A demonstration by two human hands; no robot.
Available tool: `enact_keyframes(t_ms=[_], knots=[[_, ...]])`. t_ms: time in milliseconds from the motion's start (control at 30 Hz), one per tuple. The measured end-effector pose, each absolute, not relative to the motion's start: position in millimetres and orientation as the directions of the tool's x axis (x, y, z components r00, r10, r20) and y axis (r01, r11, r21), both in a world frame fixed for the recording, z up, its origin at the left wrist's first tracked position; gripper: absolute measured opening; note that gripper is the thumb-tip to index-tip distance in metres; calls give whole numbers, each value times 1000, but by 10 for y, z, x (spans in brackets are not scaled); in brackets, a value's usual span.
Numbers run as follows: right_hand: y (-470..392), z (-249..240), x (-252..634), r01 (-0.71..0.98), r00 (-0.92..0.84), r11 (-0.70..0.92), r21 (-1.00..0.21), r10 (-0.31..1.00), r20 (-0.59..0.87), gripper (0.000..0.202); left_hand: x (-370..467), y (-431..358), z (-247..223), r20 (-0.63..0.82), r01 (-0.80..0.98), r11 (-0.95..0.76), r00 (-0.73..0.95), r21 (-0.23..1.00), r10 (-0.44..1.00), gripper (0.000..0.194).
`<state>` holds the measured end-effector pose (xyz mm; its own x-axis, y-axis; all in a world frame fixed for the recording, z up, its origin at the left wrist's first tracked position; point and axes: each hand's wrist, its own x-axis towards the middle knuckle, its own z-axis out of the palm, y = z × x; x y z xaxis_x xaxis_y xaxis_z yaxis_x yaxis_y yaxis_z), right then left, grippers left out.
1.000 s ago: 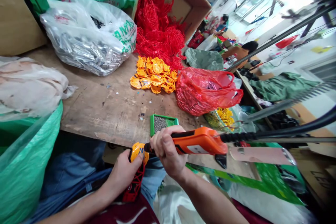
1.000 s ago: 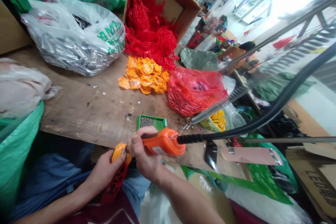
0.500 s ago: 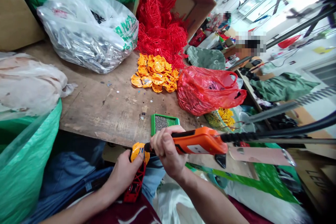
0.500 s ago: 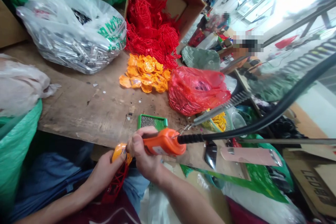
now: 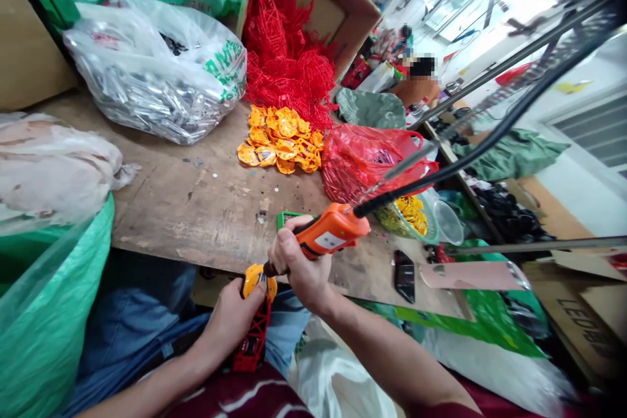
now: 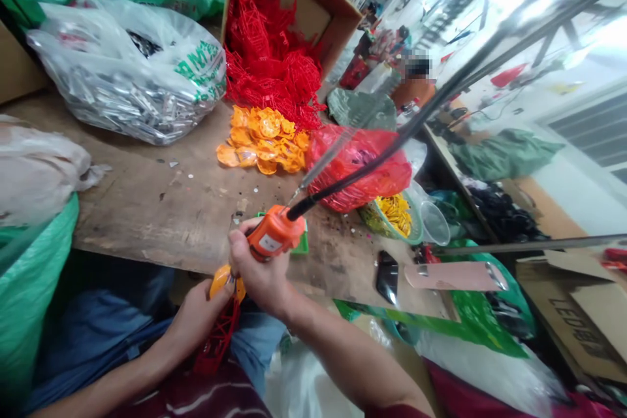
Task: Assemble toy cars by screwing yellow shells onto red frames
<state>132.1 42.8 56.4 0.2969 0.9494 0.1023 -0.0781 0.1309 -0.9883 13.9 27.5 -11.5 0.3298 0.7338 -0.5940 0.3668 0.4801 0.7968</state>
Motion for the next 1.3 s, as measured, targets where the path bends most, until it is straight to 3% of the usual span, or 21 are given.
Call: enact_keyframes(t_ms=[133, 333, 500, 1300], knots=[[474, 734, 1418, -156, 355, 222, -963, 922, 155, 17, 131, 265, -122, -587, 376, 468, 331, 800, 739, 40], [687, 891, 2003, 49, 577, 365, -930, 749, 325, 23, 136, 246, -216, -577, 393, 445, 344, 805, 740, 45], [904, 753, 2448, 98, 663, 406, -908, 654, 364, 25, 160, 254, -299, -570, 383, 442, 349, 811, 744, 54], [999, 451, 2589, 82, 658, 413, -907, 661, 360, 26, 186, 284, -322, -598, 441, 441, 329, 782, 731, 57]])
